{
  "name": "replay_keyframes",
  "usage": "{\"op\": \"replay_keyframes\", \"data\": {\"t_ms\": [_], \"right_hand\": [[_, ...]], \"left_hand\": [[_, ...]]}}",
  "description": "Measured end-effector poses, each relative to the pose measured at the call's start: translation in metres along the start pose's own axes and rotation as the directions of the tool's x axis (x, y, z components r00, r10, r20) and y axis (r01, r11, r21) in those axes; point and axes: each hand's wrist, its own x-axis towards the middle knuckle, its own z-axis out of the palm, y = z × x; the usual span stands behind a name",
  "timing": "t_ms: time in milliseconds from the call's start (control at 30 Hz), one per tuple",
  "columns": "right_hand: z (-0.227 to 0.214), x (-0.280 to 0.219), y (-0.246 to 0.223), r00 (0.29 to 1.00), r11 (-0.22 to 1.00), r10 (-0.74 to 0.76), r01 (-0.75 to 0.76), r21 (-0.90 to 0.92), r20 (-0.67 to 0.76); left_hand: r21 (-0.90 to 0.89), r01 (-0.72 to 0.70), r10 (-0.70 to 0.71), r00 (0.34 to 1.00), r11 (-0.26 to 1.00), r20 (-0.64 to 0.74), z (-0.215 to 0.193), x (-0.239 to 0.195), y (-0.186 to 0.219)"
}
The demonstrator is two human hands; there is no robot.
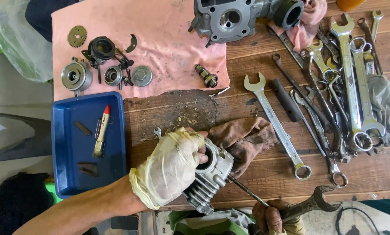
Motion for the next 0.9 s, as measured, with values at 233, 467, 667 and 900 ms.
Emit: {"op": "replay_keyframes", "data": {"t_ms": [233,467,667,900], "right_hand": [[-0.024,-0.01,0.009,0.977,0.98,0.196,-0.191,0.064,-0.089],[-0.039,-0.007,0.016,0.98,0.976,0.189,-0.195,-0.095,-0.069],[-0.042,-0.006,0.02,0.964,0.963,0.242,-0.252,-0.095,-0.109],[-0.075,-0.002,0.024,0.999,0.999,0.033,-0.032,-0.025,0.019]], "left_hand": [[-0.011,-0.035,0.034,0.997,0.999,-0.063,-0.001,0.002,-0.005],[-0.007,-0.02,0.02,1.0,1.0,-0.012,-0.013,0.016,-0.013],[0.764,-0.533,0.388,0.832,0.362,0.397,-0.05,0.039,-0.03],[0.145,-0.1,0.089,0.993,0.984,0.081,-0.035,0.031,-0.027]]}}
